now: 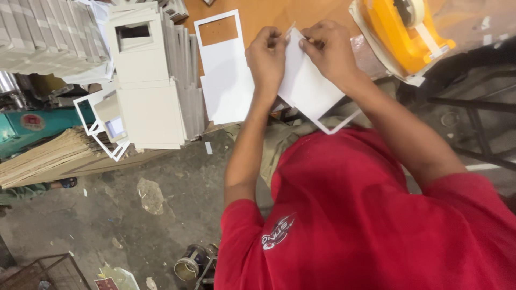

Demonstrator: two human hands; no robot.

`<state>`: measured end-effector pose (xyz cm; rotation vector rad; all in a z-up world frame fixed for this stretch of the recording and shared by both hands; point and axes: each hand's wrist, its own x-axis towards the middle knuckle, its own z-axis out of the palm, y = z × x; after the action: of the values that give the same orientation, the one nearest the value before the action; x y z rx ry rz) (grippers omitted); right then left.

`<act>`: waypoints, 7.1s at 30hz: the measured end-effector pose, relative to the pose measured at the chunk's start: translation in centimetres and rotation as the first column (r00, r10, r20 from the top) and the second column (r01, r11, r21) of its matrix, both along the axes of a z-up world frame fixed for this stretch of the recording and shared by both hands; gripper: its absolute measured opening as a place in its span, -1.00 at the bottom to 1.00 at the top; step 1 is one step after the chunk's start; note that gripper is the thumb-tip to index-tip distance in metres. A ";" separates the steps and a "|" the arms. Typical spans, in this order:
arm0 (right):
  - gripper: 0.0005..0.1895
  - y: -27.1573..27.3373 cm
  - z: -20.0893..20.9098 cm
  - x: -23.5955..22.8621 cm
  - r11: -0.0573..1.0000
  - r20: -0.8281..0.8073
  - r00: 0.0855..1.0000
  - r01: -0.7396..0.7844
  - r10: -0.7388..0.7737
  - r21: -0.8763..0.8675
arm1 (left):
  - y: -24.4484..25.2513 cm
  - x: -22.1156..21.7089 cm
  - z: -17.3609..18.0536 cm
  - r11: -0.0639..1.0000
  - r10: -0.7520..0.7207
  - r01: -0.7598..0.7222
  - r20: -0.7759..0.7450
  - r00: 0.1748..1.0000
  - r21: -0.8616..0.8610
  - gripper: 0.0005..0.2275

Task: The person assembles white cardboard frames by hand, aligning and pressing pieces together on a workbench. They repeatedly pick up frame parts, join them, and place the assembled units aside.

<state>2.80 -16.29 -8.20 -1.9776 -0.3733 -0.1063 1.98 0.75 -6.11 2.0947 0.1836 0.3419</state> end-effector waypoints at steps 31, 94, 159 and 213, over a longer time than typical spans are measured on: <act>-0.89 0.9 -3.3 2.0 0.979 0.087 0.990 -0.097 0.114 -0.179 | 2.4 1.5 -4.2 0.985 -0.144 0.160 -0.181 0.973 0.071 -0.86; -0.81 -21.1 7.3 -4.3 0.984 -0.407 0.909 0.017 -0.089 -0.177 | 5.0 -8.4 -0.5 0.796 0.114 0.064 -0.253 0.961 0.602 -0.85; -0.20 0.1 -4.7 -5.4 0.976 -0.094 0.981 0.180 -0.169 0.123 | 3.7 -5.2 -3.5 0.996 0.074 -0.058 -0.251 0.965 0.072 -0.72; -0.78 -2.1 9.3 0.2 0.820 -0.602 0.643 -0.572 0.473 0.034 | 3.0 -8.8 3.9 0.706 -0.531 0.142 0.385 0.755 0.694 -0.85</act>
<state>2.96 -18.39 1.08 -1.8571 -0.5395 0.9345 -6.80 3.75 -2.18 2.4983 -0.8089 0.8631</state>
